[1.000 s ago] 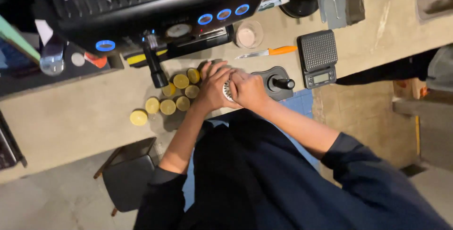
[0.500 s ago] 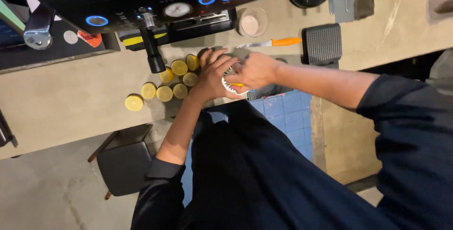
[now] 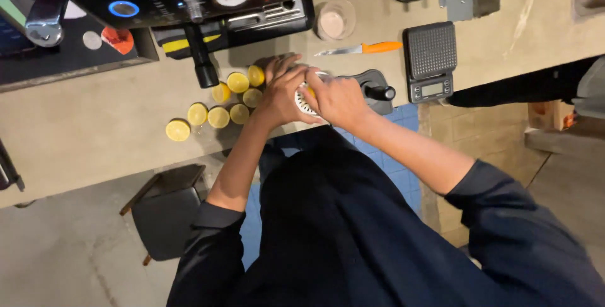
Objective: The person squeezes multiple lemon halves using a manual citrus juicer. They place each lemon half onto the juicer cone, press down, and rotate to extract the juice into a container below. The person handles the lemons and the juicer by hand throughout the process.
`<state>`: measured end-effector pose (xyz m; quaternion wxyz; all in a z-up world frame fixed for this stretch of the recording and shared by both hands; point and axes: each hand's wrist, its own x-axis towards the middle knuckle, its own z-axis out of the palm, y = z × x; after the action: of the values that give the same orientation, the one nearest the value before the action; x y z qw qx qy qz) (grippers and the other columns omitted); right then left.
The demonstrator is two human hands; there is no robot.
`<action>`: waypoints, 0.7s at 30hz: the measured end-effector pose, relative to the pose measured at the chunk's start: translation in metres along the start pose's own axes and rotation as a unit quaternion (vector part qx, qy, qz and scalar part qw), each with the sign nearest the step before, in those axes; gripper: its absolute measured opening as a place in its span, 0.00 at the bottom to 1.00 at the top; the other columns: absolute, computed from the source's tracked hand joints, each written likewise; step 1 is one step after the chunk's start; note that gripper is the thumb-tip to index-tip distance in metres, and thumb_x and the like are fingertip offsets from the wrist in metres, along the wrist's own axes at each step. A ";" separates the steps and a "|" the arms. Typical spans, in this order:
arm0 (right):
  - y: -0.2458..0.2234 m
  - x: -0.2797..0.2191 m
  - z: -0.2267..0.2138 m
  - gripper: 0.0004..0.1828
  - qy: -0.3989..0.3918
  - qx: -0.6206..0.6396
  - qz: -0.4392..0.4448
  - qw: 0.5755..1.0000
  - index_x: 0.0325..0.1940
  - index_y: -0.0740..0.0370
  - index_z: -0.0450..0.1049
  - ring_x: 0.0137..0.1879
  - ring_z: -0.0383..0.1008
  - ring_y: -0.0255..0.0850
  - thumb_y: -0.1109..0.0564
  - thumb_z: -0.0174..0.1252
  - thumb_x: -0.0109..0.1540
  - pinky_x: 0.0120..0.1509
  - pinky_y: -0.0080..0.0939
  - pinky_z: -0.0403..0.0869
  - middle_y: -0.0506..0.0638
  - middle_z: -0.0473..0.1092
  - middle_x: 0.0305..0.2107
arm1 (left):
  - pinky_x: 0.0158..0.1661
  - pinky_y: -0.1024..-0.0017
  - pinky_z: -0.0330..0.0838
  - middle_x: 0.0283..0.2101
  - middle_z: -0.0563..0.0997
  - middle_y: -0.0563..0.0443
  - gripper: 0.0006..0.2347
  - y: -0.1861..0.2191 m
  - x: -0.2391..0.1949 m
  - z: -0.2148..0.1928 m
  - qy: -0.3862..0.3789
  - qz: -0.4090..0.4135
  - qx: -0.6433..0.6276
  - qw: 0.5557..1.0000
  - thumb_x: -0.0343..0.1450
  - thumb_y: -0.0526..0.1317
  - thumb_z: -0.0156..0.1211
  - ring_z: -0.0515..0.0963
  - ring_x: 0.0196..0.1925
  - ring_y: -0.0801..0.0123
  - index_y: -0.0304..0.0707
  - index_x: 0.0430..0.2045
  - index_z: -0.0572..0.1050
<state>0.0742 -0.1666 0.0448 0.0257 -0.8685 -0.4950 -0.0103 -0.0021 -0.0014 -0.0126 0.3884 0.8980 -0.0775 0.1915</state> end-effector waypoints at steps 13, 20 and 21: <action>0.036 0.020 0.015 0.10 0.088 0.113 -0.301 0.943 0.32 0.44 0.68 0.22 0.73 0.49 0.43 0.48 0.65 0.26 0.49 0.73 0.46 0.66 0.23 | 0.62 0.47 0.50 0.49 0.80 0.51 0.45 -0.001 0.000 0.009 0.008 0.004 -0.001 1.000 0.45 0.68 0.78 0.68 0.67 0.54 0.41 0.52 0.75; 0.001 -0.006 0.030 0.13 0.103 0.018 0.011 0.994 0.33 0.43 0.71 0.20 0.75 0.49 0.39 0.48 0.66 0.23 0.50 0.73 0.44 0.68 0.21 | 0.65 0.46 0.48 0.53 0.78 0.54 0.43 0.006 0.000 -0.001 -0.049 -0.032 -0.024 0.998 0.44 0.64 0.78 0.64 0.70 0.57 0.46 0.53 0.74; -0.008 -0.007 0.020 0.15 0.085 0.001 0.056 0.995 0.35 0.46 0.70 0.19 0.74 0.52 0.40 0.46 0.68 0.22 0.53 0.72 0.47 0.68 0.20 | 0.64 0.47 0.50 0.53 0.78 0.53 0.40 0.007 -0.002 -0.001 -0.043 -0.024 -0.018 0.999 0.46 0.66 0.76 0.65 0.70 0.57 0.42 0.47 0.77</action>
<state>0.0634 -0.1669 0.0245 0.0688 -0.8909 -0.4413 -0.0822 -0.0059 -0.0050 -0.0079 0.4048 0.9001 -0.0765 0.1420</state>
